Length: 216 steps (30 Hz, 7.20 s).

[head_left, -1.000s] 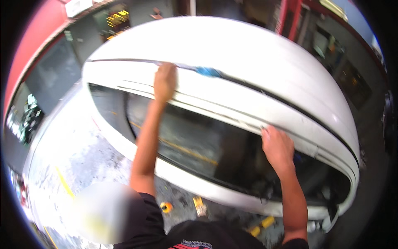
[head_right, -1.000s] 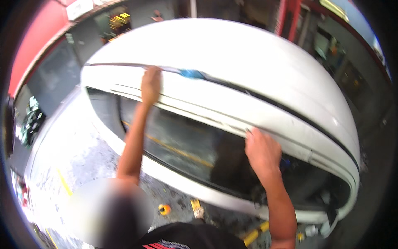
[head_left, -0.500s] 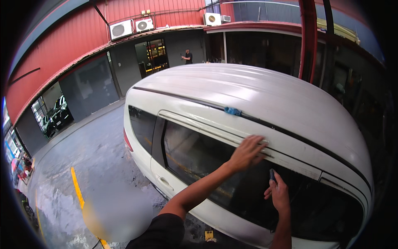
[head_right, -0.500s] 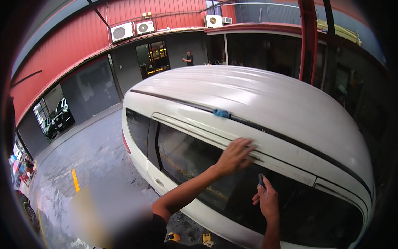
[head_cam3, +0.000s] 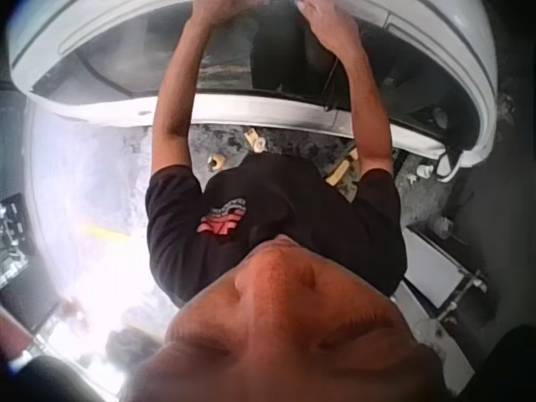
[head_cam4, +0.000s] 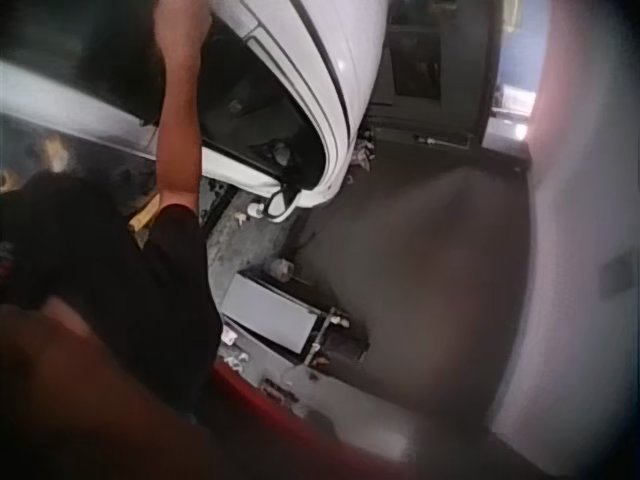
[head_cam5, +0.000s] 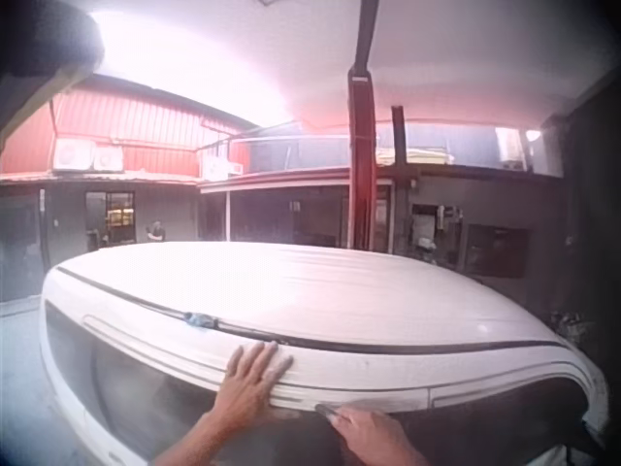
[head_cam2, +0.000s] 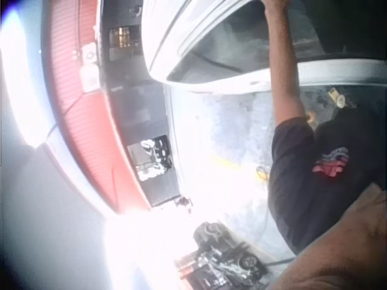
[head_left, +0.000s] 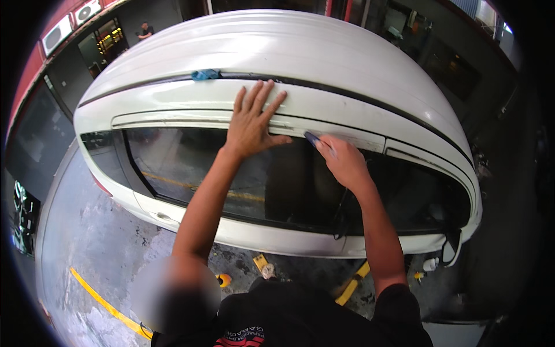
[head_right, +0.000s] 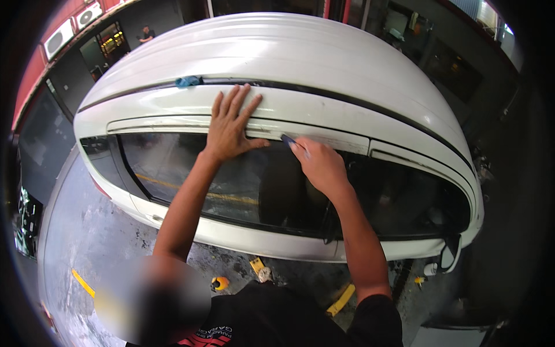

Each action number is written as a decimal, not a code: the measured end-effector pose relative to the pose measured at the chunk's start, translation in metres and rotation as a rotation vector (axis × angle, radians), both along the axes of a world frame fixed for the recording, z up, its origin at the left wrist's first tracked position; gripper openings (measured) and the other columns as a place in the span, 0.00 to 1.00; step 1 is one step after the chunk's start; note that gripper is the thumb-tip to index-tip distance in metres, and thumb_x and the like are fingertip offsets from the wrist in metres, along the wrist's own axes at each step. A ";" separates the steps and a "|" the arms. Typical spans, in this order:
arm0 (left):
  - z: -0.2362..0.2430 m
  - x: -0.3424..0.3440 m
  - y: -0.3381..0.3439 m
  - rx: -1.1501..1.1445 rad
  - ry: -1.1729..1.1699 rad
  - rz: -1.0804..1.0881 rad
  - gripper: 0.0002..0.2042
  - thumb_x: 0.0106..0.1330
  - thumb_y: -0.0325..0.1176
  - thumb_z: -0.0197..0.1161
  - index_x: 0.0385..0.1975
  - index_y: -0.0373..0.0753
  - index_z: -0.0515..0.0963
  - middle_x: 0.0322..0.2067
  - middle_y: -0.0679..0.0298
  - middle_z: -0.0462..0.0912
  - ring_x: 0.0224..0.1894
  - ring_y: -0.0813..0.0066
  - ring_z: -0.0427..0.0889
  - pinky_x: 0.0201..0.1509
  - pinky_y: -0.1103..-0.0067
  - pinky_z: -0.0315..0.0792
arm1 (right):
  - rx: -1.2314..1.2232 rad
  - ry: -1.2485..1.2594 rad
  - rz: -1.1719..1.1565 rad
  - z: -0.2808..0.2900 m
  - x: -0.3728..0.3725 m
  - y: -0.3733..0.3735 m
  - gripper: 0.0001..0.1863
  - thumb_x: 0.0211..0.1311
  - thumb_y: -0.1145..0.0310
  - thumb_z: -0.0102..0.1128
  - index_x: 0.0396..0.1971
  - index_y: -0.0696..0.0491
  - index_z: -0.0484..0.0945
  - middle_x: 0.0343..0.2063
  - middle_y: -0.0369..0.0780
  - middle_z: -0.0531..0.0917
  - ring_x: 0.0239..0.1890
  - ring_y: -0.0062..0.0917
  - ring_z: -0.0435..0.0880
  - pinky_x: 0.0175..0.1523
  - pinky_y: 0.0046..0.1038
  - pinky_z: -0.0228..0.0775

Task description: The person uses a squeegee to press a tint film onto the rear window of a white car, working along the top edge and then smoothing the surface to remove bubbles and ensure adhesion.

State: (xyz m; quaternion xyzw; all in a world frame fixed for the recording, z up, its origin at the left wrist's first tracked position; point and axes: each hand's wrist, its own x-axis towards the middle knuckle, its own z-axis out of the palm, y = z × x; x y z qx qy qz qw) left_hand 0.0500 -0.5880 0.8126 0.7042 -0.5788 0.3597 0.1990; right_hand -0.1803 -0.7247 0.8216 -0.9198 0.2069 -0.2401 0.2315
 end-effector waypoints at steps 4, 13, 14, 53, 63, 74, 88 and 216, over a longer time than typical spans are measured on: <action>-0.001 0.002 0.000 -0.036 0.009 0.007 0.52 0.49 0.76 0.65 0.75 0.57 0.64 0.75 0.58 0.61 0.78 0.56 0.56 0.81 0.54 0.43 | -0.024 0.178 -0.048 0.025 0.019 0.008 0.18 0.76 0.53 0.53 0.37 0.51 0.83 0.33 0.49 0.87 0.41 0.49 0.86 0.45 0.48 0.76; -0.006 0.002 -0.003 -0.091 0.008 0.016 0.50 0.49 0.78 0.63 0.73 0.58 0.68 0.73 0.62 0.65 0.76 0.60 0.61 0.81 0.57 0.46 | -0.137 0.319 -0.084 0.038 0.035 0.026 0.18 0.76 0.53 0.52 0.37 0.51 0.81 0.29 0.49 0.85 0.37 0.52 0.84 0.41 0.50 0.74; -0.008 0.001 -0.003 -0.100 0.015 0.014 0.51 0.48 0.78 0.63 0.73 0.60 0.67 0.73 0.64 0.66 0.75 0.61 0.62 0.81 0.57 0.46 | -0.138 0.309 -0.088 0.037 0.036 0.026 0.18 0.77 0.53 0.52 0.37 0.51 0.81 0.29 0.49 0.85 0.37 0.52 0.84 0.41 0.50 0.74; -0.018 0.014 -0.003 -0.171 -0.031 -0.008 0.48 0.51 0.75 0.64 0.73 0.60 0.68 0.72 0.67 0.68 0.73 0.64 0.65 0.80 0.59 0.51 | -0.132 0.404 -0.105 0.055 0.033 0.034 0.20 0.78 0.52 0.50 0.37 0.52 0.83 0.29 0.49 0.86 0.37 0.49 0.86 0.43 0.51 0.76; -0.020 0.013 -0.006 -0.163 -0.037 -0.003 0.49 0.51 0.80 0.60 0.72 0.59 0.69 0.73 0.66 0.67 0.75 0.63 0.64 0.81 0.60 0.49 | -0.260 0.332 -0.158 0.043 0.049 0.039 0.16 0.76 0.54 0.54 0.36 0.50 0.84 0.30 0.47 0.88 0.37 0.47 0.88 0.43 0.47 0.78; -0.003 0.025 0.009 -0.098 0.032 -0.198 0.56 0.51 0.79 0.59 0.75 0.45 0.62 0.73 0.62 0.66 0.76 0.59 0.62 0.81 0.59 0.49 | -0.139 0.313 -0.112 0.047 0.045 0.032 0.20 0.76 0.52 0.52 0.35 0.52 0.83 0.32 0.47 0.87 0.39 0.48 0.86 0.43 0.49 0.76; 0.011 0.085 0.025 -0.296 -0.041 0.138 0.17 0.79 0.41 0.52 0.59 0.43 0.79 0.56 0.62 0.80 0.62 0.60 0.75 0.66 0.67 0.65 | -0.232 0.354 -0.152 0.045 0.054 0.039 0.20 0.76 0.53 0.53 0.34 0.53 0.85 0.29 0.48 0.87 0.37 0.47 0.87 0.43 0.48 0.77; 0.002 0.094 0.035 -0.368 -0.013 0.133 0.13 0.79 0.38 0.52 0.53 0.44 0.81 0.52 0.64 0.82 0.56 0.61 0.79 0.61 0.68 0.68 | -0.273 0.353 -0.150 0.025 0.089 0.059 0.18 0.76 0.55 0.52 0.34 0.53 0.83 0.30 0.48 0.87 0.37 0.47 0.87 0.42 0.49 0.78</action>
